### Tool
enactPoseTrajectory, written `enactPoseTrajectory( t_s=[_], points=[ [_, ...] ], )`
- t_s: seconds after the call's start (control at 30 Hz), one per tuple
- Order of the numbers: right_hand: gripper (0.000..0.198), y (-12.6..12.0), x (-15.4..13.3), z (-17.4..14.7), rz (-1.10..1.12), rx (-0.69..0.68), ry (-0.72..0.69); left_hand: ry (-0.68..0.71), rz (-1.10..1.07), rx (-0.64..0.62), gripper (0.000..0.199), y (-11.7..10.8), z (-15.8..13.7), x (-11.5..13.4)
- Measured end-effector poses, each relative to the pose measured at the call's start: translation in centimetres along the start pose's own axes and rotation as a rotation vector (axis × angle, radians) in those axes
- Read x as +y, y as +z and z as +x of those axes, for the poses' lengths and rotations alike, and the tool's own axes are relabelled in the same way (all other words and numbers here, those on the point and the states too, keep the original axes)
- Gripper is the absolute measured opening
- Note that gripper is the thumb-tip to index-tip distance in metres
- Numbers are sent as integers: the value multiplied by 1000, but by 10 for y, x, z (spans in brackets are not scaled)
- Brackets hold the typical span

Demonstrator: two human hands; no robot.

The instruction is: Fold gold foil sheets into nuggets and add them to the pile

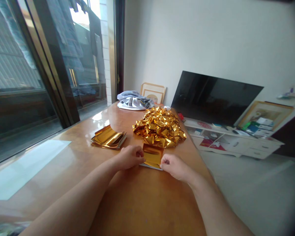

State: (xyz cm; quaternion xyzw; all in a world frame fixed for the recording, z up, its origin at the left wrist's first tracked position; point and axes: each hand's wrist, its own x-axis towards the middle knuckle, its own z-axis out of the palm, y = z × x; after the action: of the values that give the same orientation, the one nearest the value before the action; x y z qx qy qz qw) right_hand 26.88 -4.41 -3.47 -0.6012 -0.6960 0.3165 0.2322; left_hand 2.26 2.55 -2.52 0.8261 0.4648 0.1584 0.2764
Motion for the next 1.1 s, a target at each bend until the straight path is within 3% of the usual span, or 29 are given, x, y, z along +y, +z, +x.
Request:
enactPoseTrajectory(
  t_s=[0.13,0.23,0.43,0.63,0.8,0.97,1.1],
  points=[
    [14,-8,-9,-7,107,50,-5,-55,-348,141,52,2,-1,4],
    [16,-10,-15,-9,186,122,8,-123,-671,144,63,1,-7,11],
    [17,-4,-24,-13,298,185,-76,-41,-1029,-16,44,2,-11,16],
    [15,2,-26,-13,239,198,-162,-107,-1135,53,30,2,-3,8],
    [25,2,-17,-10,252,229,-84,-81,-1129,57,26,2,-1,4],
    [42,-1,-25,-12,528,216,38,-37,-1117,60,25,4,0,3],
    [49,1,-34,-13,728,27,-13,15,-1124,42,24,5,-1,3]
  ],
)
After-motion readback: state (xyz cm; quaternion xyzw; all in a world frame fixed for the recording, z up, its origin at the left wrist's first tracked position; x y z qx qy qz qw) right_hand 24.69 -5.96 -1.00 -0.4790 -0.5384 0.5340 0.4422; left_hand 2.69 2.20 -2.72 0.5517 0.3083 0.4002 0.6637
